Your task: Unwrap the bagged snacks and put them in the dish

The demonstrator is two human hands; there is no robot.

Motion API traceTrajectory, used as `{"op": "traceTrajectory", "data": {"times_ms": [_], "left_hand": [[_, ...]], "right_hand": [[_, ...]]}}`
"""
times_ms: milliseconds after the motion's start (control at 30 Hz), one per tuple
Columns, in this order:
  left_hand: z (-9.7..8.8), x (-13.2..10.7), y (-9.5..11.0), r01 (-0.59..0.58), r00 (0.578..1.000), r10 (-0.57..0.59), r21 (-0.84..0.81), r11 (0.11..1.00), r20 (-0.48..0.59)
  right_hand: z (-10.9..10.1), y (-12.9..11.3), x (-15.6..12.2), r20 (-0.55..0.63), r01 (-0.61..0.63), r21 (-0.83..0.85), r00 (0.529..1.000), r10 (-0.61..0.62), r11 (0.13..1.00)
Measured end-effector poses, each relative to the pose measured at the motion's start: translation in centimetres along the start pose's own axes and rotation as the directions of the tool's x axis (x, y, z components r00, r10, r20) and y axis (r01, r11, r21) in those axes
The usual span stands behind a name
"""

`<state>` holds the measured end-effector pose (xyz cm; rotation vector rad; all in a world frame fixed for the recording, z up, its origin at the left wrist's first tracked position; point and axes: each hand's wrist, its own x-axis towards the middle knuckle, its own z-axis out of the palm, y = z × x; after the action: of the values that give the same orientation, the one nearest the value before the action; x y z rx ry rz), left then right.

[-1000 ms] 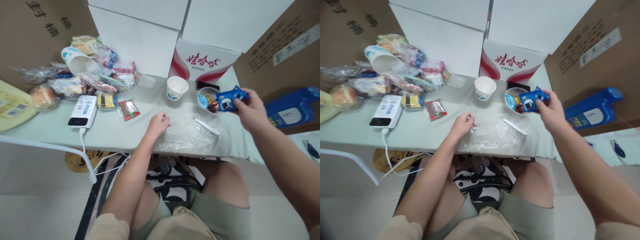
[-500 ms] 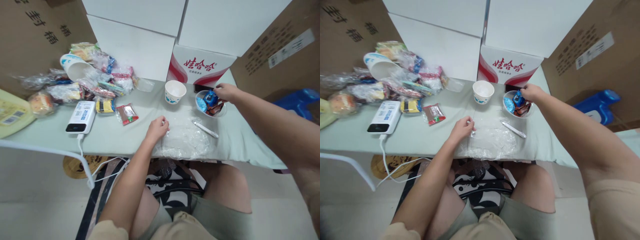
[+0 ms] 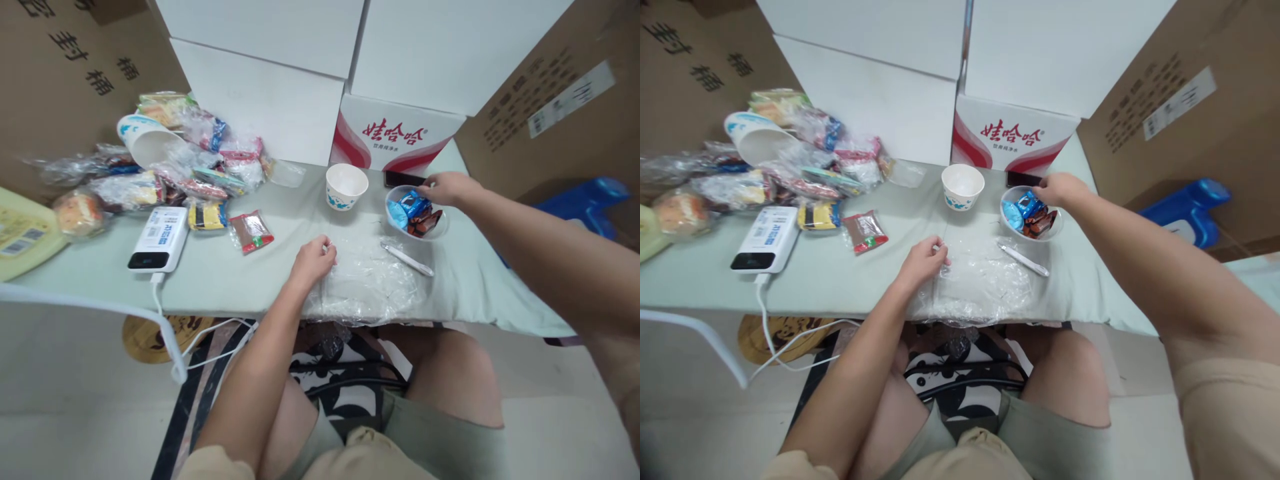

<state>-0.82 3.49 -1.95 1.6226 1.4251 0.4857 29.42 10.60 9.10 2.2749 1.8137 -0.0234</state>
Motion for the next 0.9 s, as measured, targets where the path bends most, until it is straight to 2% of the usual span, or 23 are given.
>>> {"op": "traceTrajectory", "data": {"times_ms": [67,100,133,167,200,233,300,333,400,467,533,633,700,733,767,800,833,867,900], "left_hand": [[-0.1,-0.1,0.1,-0.004,1.000,0.004,-0.002,1.000,0.005],[-0.2,-0.1,0.1,-0.010,1.000,0.010,0.000,1.000,0.009],[-0.2,0.0,0.1,-0.019,1.000,0.019,-0.002,1.000,0.014],[-0.3,0.0,0.1,-0.027,0.999,0.027,-0.013,1.000,0.025],[-0.3,0.1,0.0,-0.026,0.999,0.027,-0.041,0.999,0.037],[-0.3,0.2,-0.1,-0.018,0.998,0.022,-0.082,0.996,0.054],[-0.5,0.2,-0.5,-0.015,0.994,0.033,-0.174,0.985,0.102],[-0.7,0.2,-0.7,-0.030,0.990,0.057,-0.202,0.979,0.131],[-1.2,0.0,-1.0,-0.101,0.968,0.143,-0.201,0.974,0.208],[-1.8,-0.2,-1.2,-0.164,0.940,0.206,-0.171,0.972,0.273],[-2.3,-0.2,-1.3,-0.157,0.942,0.199,-0.168,0.973,0.269],[-2.6,0.3,-1.0,-0.059,0.983,0.100,-0.247,0.967,0.156],[-2.7,0.7,-0.6,-0.042,0.999,0.036,-0.294,0.955,-0.025],[-2.7,0.7,-0.3,-0.057,0.987,0.009,-0.300,0.952,-0.160],[-2.8,0.6,-0.1,-0.080,0.952,-0.014,-0.291,0.953,-0.306],[-2.8,0.4,0.2,-0.110,0.900,-0.019,-0.270,0.957,-0.436],[-2.8,-0.1,0.4,-0.149,0.857,0.002,-0.244,0.958,-0.515],[-2.8,-0.8,0.6,-0.196,0.849,0.057,-0.214,0.957,-0.525],[-2.7,-1.6,0.7,-0.266,0.876,0.161,-0.177,0.948,-0.455]], "right_hand": [[0.4,-0.5,-1.9,-0.180,0.009,0.054,0.984,0.001,0.998],[1.1,-1.0,-3.4,-0.274,0.057,0.111,0.961,-0.024,0.992],[2.1,-1.6,-5.1,-0.351,0.172,0.177,0.931,-0.101,0.969],[3.5,-2.2,-6.9,-0.378,0.313,0.232,0.902,-0.211,0.921],[5.2,-2.8,-8.9,-0.339,0.465,0.271,0.865,-0.369,0.843],[7.1,-3.3,-10.7,-0.286,0.585,0.302,0.809,-0.514,0.753],[10.9,-4.0,-13.7,-0.236,0.674,0.331,0.736,-0.634,0.660],[12.5,-4.1,-14.7,-0.222,0.680,0.342,0.729,-0.647,0.648],[15.0,-3.8,-16.0,-0.194,0.646,0.365,0.757,-0.624,0.670],[16.2,-3.1,-16.4,-0.162,0.602,0.382,0.790,-0.591,0.701],[16.5,-2.4,-16.6,-0.125,0.583,0.387,0.801,-0.586,0.714],[16.2,-1.8,-17.0,-0.060,0.577,0.380,0.795,-0.604,0.723],[16.2,-1.7,-17.4,-0.026,0.566,0.375,0.798,-0.602,0.734],[16.2,-1.7,-17.6,-0.012,0.561,0.372,0.799,-0.601,0.739],[16.2,-1.8,-17.7,-0.001,0.558,0.368,0.800,-0.600,0.744],[16.3,-1.9,-17.7,0.007,0.555,0.365,0.801,-0.598,0.748],[16.3,-2.0,-17.7,0.011,0.553,0.361,0.802,-0.597,0.751],[16.4,-2.2,-17.6,0.010,0.552,0.359,0.804,-0.595,0.752],[16.5,-2.3,-17.3,0.000,0.552,0.359,0.806,-0.592,0.752]]}}
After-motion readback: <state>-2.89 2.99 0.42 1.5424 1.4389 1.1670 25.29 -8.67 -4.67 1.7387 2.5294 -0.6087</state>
